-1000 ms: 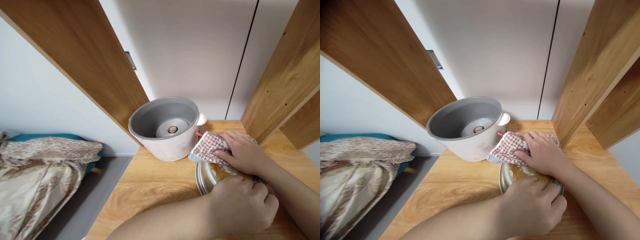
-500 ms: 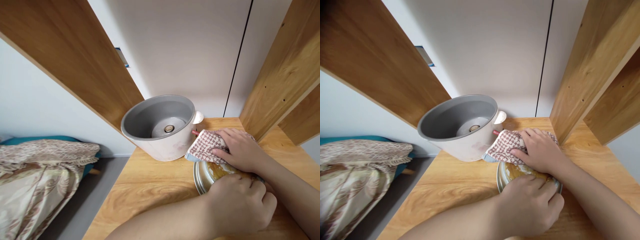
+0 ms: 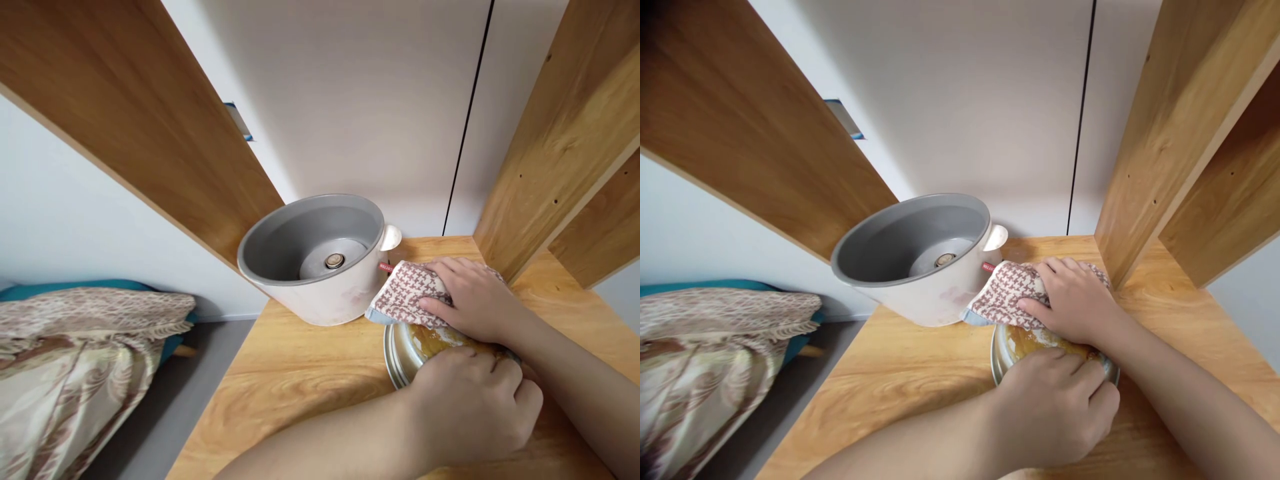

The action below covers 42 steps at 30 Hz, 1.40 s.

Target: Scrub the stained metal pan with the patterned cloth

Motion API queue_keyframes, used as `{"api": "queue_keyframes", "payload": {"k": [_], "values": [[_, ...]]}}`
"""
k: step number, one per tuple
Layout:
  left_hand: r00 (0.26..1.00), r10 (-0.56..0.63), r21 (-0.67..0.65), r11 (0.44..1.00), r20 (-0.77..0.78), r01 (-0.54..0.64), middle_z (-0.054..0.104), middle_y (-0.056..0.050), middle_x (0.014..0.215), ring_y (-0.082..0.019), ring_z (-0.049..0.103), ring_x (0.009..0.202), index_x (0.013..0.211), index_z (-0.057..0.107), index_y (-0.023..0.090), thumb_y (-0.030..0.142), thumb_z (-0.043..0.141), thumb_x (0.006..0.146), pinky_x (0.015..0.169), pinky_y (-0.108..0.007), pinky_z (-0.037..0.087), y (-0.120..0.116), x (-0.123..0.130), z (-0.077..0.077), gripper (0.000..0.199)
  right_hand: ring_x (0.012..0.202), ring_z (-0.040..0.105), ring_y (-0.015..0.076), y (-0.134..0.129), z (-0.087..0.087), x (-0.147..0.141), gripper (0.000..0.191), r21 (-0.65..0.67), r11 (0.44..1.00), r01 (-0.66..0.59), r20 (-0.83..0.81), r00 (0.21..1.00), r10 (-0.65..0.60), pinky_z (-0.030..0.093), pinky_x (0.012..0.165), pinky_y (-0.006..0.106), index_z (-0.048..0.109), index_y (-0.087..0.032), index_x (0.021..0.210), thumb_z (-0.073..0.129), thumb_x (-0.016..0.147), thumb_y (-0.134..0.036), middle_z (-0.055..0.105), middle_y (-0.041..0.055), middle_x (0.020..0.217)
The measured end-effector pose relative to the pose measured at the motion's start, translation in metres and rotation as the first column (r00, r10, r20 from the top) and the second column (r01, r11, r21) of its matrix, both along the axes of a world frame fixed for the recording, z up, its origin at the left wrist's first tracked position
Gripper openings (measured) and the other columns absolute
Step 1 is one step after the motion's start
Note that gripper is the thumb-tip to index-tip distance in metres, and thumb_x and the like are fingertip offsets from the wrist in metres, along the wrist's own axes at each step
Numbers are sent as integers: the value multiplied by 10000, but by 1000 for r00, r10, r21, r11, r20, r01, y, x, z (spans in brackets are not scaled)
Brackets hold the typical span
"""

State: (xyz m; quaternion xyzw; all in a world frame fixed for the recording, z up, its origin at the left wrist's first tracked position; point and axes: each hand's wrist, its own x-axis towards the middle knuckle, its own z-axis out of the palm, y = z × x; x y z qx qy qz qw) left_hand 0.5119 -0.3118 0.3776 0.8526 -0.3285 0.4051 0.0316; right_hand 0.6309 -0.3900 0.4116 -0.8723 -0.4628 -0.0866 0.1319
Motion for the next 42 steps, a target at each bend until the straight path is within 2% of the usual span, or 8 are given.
{"api": "queue_keyframes", "payload": {"k": [7,13,17,22,28,34,38,42], "values": [[1000,-5,9,1000,-10,5,432,14,671,-123,427,547,712,444,207,187,599,870,500,-312,240,0,-1,-2,223,1119,655,349,1,1,-2,429,-24,999,34,-6,999,-34,505,929,512,655,-170,1219,553,1012,-532,721,142,1220],[1000,-5,38,999,-3,5,442,13,668,-125,442,555,719,458,202,176,602,859,501,-310,248,1,-1,-1,202,1292,598,363,-1,5,-2,541,21,996,-88,-26,996,89,476,1044,555,593,-201,1425,588,995,-530,666,155,1420],[1000,-3,46,999,-5,4,447,11,660,-129,448,548,714,460,204,183,603,854,490,-311,247,1,0,-1,202,1308,593,358,-2,7,-3,578,30,992,-120,-56,991,122,470,1063,576,562,-223,1480,586,995,-534,653,144,1448],[1000,-2,55,998,-19,3,450,14,666,-126,458,547,714,453,206,187,603,860,488,-307,261,1,0,-1,211,1305,600,358,-1,6,-3,552,42,994,-99,-48,994,101,474,1063,577,590,-226,1440,601,988,-543,664,137,1435],[1000,-14,23,1000,-10,15,448,13,668,-126,444,546,714,454,204,173,588,865,493,-304,273,0,0,-1,204,1261,626,374,0,2,-2,515,14,1000,-25,-19,999,26,502,1015,558,641,-162,1332,571,1001,-550,684,174,1383],[1000,-4,16,1000,10,4,444,10,661,-128,439,546,712,454,202,168,589,864,499,-311,242,0,0,-1,206,1286,614,365,-1,3,-2,546,19,998,-63,-14,998,63,481,1043,551,592,-199,1423,564,1006,-549,675,156,1412],[1000,-16,23,1000,4,16,445,9,663,-127,438,544,712,454,203,167,583,876,500,-314,231,1,0,0,212,1278,610,379,0,4,-2,545,-10,999,-37,-32,999,36,475,1035,584,603,-184,1392,551,1005,-565,673,158,1408],[1000,-3,85,996,-29,5,441,14,662,-126,449,546,716,452,206,169,577,892,504,-314,221,1,0,2,219,1262,618,366,0,3,-1,509,-5,999,-45,-31,999,45,490,1017,561,619,-181,1352,550,1006,-548,679,157,1391]]}}
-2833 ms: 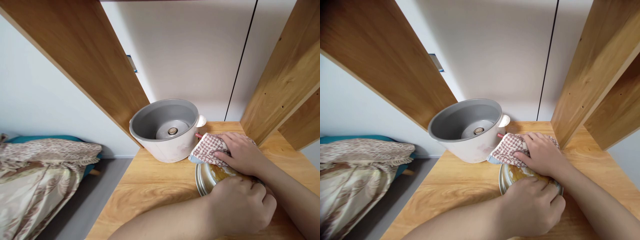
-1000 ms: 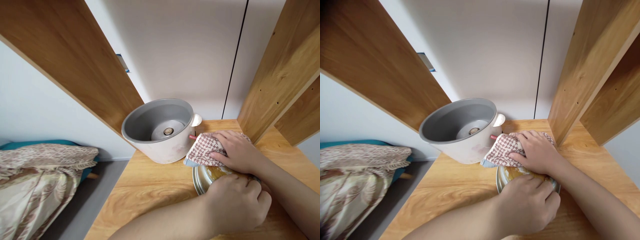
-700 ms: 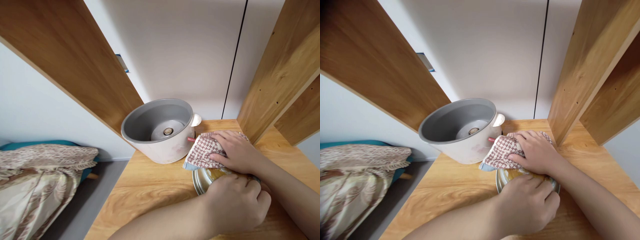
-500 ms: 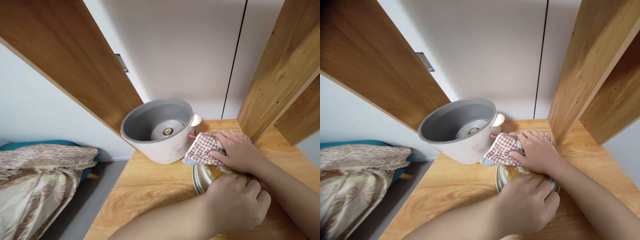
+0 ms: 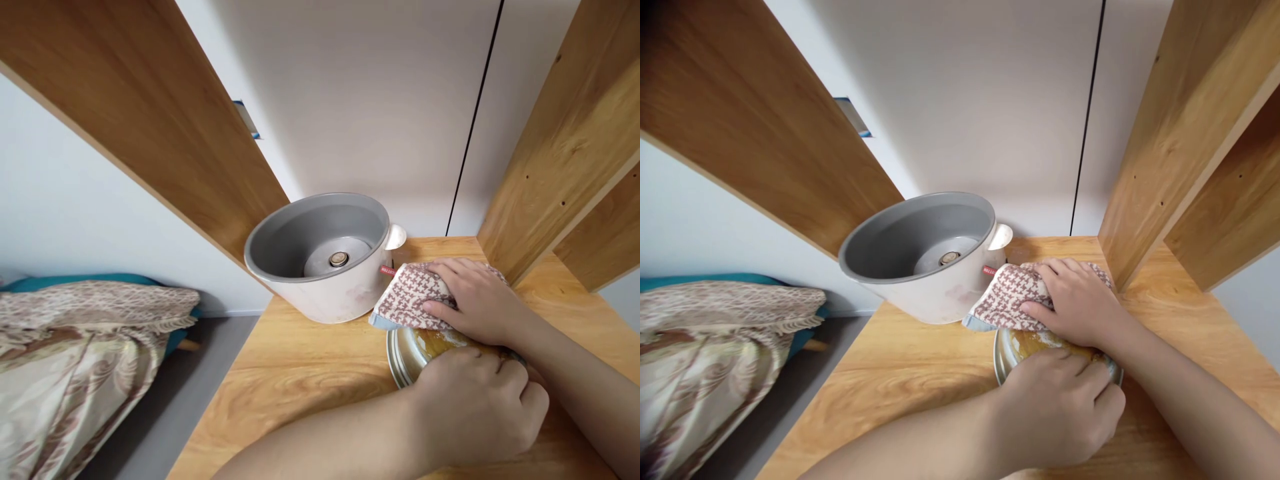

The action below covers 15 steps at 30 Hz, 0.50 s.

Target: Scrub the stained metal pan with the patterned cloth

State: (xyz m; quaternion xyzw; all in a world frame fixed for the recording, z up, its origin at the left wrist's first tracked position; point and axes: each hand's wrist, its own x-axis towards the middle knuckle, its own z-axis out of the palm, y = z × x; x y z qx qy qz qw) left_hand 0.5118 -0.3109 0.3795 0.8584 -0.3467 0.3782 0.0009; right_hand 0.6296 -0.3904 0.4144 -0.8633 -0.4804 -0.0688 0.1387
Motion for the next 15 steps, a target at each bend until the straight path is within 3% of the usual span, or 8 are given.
{"api": "queue_keyframes", "payload": {"k": [7,15], "values": [[999,19,-156,988,43,-12,390,16,639,-115,420,530,667,429,207,117,551,845,479,-301,201,-4,-1,0,235,1240,631,379,-1,-6,5,546,19,1000,-7,37,999,6,486,1012,559,621,-196,1370,531,1000,-587,688,151,1375],[989,-28,-67,998,-145,19,389,27,608,-108,407,490,665,420,217,95,520,869,452,-286,201,1,-2,10,257,1205,645,388,-1,-7,7,556,16,1000,-14,32,999,14,498,983,572,635,-197,1366,522,991,-592,703,151,1345]]}}
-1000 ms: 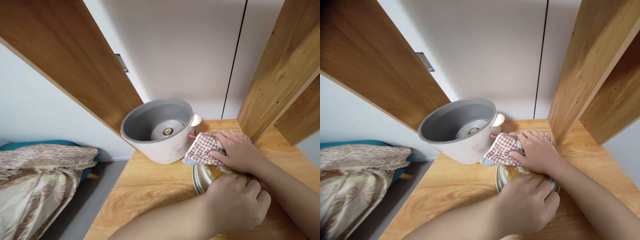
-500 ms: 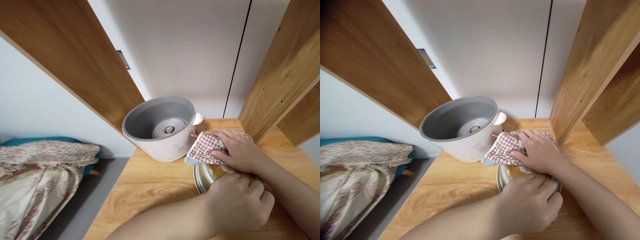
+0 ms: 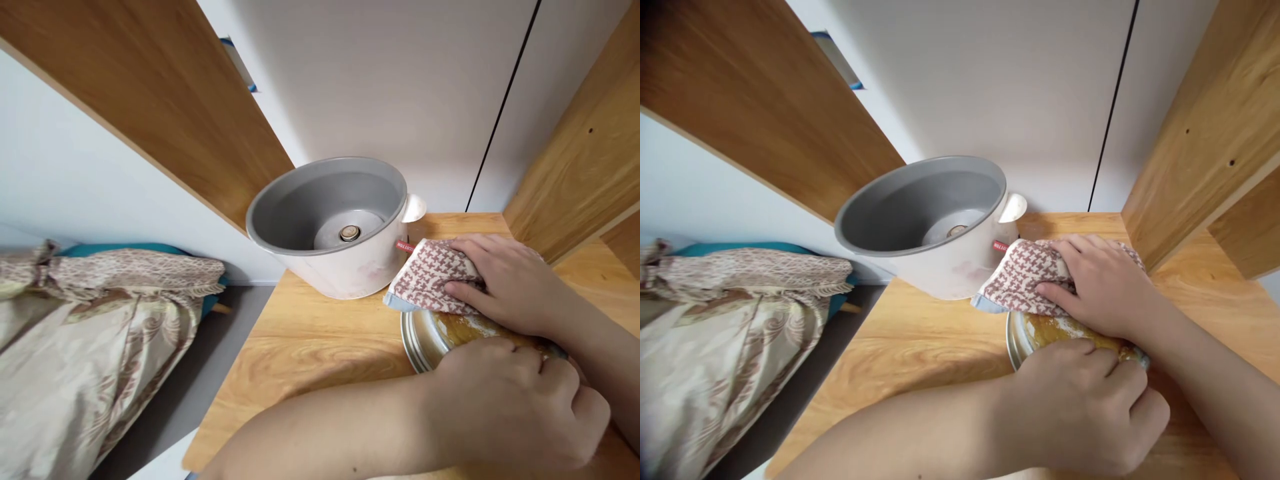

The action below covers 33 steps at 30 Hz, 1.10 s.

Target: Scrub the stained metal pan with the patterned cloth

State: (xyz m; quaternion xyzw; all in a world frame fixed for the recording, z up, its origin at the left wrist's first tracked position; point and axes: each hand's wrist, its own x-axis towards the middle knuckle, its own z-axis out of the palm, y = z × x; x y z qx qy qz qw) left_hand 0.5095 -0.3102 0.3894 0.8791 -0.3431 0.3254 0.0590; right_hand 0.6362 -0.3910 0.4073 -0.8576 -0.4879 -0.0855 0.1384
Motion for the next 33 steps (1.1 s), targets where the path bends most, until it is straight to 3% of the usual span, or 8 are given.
{"api": "queue_keyframes", "payload": {"k": [5,11,20,33], "values": [[1000,-4,46,999,-11,5,392,28,616,-114,404,492,677,431,218,104,555,854,463,-289,189,-1,1,0,244,1206,643,378,-1,-1,0,539,8,1000,0,15,1000,0,494,992,559,638,-212,1363,531,993,-590,704,146,1344],[986,46,-86,996,162,-32,381,20,648,-114,414,539,677,434,213,110,572,833,485,-286,239,-3,0,-10,233,1190,648,371,0,-1,-1,526,5,1000,11,23,1000,-11,500,969,536,638,-184,1322,516,1002,-583,706,156,1330],[979,38,-88,996,198,-20,373,21,651,-115,377,535,686,440,214,126,552,835,495,-284,213,-3,3,-14,206,1082,679,352,1,2,-3,487,-37,996,83,18,996,-83,502,882,498,637,-206,1263,473,1018,-593,724,137,1229],[970,27,-128,992,241,4,372,18,638,-117,379,514,677,442,209,106,521,806,484,-288,175,-7,7,-20,183,1111,671,353,0,2,-3,482,-35,998,43,23,999,-42,502,884,498,638,-196,1264,480,1023,-582,721,147,1260]]}}
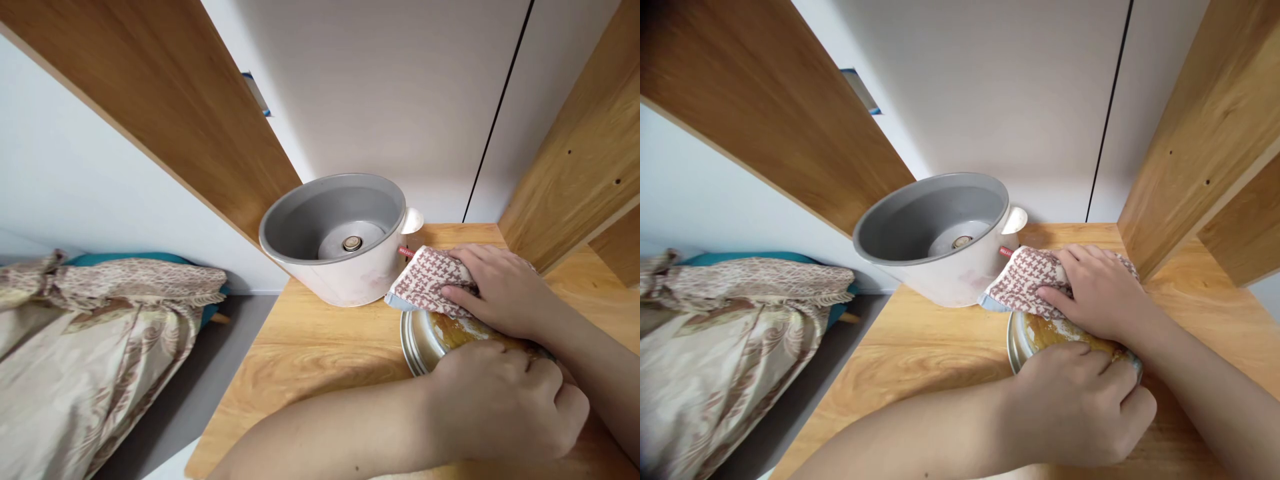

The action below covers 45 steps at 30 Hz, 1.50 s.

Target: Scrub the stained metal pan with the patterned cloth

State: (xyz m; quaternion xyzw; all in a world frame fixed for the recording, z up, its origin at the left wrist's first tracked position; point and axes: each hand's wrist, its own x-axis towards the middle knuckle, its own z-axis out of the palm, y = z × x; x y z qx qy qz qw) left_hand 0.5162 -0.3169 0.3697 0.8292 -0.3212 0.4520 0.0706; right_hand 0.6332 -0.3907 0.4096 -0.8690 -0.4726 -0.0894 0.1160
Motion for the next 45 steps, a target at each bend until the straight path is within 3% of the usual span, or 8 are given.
{"api": "queue_keyframes", "payload": {"k": [32,45], "values": [[998,16,-23,1000,-55,-17,329,19,642,-105,350,522,662,397,212,99,514,831,492,-293,152,0,-2,4,235,1141,665,349,0,2,3,505,4,1000,-15,-21,1000,15,493,923,505,617,-193,1288,463,1027,-597,716,133,1270],[1000,1,-20,1000,-31,-1,341,17,638,-108,345,527,666,405,206,108,520,832,520,-300,131,0,0,2,224,992,681,329,2,2,-1,448,-10,994,109,3,994,-109,477,787,448,637,-214,1173,469,1022,-600,739,112,1134]]}}
